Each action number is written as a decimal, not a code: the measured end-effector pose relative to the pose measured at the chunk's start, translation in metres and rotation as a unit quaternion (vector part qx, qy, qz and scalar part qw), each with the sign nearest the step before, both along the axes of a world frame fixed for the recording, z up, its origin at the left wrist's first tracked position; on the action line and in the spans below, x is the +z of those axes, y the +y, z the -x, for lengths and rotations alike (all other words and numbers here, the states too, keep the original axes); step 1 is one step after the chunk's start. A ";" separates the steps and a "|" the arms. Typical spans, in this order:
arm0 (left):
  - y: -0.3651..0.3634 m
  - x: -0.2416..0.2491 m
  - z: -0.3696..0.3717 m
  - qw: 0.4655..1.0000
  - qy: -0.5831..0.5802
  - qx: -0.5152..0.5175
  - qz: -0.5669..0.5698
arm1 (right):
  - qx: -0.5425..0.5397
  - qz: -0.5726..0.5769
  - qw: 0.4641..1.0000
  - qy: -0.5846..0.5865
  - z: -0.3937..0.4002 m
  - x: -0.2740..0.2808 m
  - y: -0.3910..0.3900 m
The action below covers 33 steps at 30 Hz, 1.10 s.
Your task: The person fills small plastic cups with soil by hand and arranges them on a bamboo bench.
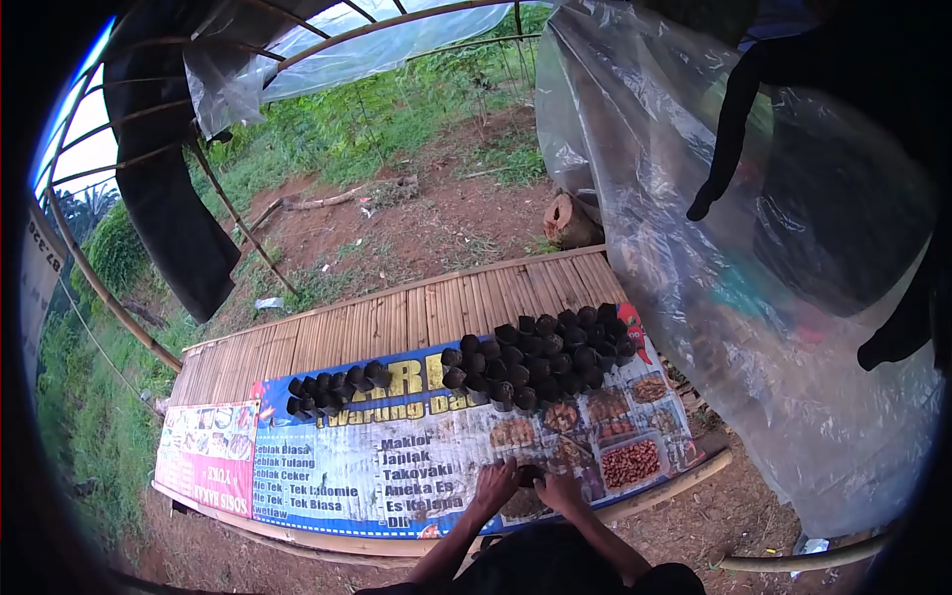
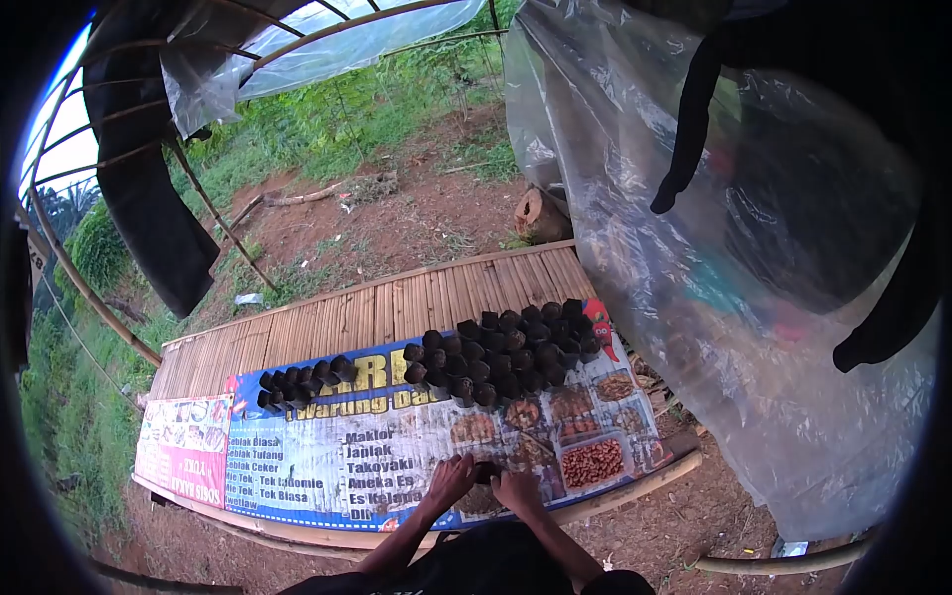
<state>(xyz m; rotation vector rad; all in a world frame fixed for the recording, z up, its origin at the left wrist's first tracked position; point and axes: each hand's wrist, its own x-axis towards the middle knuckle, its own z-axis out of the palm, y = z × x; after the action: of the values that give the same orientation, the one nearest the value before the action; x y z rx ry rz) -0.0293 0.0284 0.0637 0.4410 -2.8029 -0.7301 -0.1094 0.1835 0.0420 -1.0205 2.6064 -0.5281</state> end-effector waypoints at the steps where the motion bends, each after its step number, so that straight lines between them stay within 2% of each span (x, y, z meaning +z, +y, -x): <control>1: -0.003 -0.005 0.003 1.000 -0.024 -0.017 -0.005 | -0.011 0.015 1.000 -0.003 -0.001 -0.001 0.000; 3: -0.006 -0.008 0.003 0.998 -0.050 -0.034 -0.009 | -0.027 0.028 0.999 0.003 -0.002 -0.004 -0.002; 5: -0.009 -0.003 0.005 0.998 -0.021 -0.061 0.013 | -0.043 0.041 0.998 0.012 -0.001 -0.006 -0.003; 9: -0.006 0.009 0.002 0.998 0.002 -0.056 -0.024 | -0.054 0.064 0.991 0.102 0.007 0.007 -0.004; 11: -0.002 0.000 -0.001 0.998 -0.010 -0.022 -0.057 | -0.053 0.082 0.988 0.123 0.008 0.003 -0.004; 13: 0.005 0.002 -0.010 0.997 -0.011 -0.005 -0.072 | -0.047 0.049 0.995 0.068 0.012 -0.003 -0.005; 16: 0.003 0.007 -0.009 0.997 0.013 -0.003 -0.070 | -0.047 0.094 0.989 0.101 0.012 0.011 -0.008; 18: 0.004 0.004 -0.010 0.994 0.006 0.022 -0.108 | -0.043 0.083 0.991 0.099 0.017 0.000 -0.011; 23: 0.007 0.005 -0.010 0.992 -0.002 0.063 -0.110 | -0.022 0.093 0.992 0.087 0.022 0.001 -0.017; 25: 0.011 0.005 -0.015 0.985 -0.005 0.086 -0.147 | -0.019 0.128 0.978 0.160 0.025 -0.001 -0.020; 30: 0.008 -0.002 -0.015 0.988 -0.026 0.075 -0.134 | -0.033 0.119 0.989 0.080 0.023 -0.008 -0.018; 33: 0.004 0.010 -0.006 0.995 0.029 0.068 -0.073 | -0.085 0.117 0.987 0.066 0.017 -0.001 -0.013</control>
<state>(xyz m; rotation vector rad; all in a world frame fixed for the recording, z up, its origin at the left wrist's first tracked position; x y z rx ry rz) -0.0229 0.0329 0.0734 0.6187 -2.6459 -0.9066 -0.1264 0.1704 0.0410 -0.9336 2.8153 -0.8536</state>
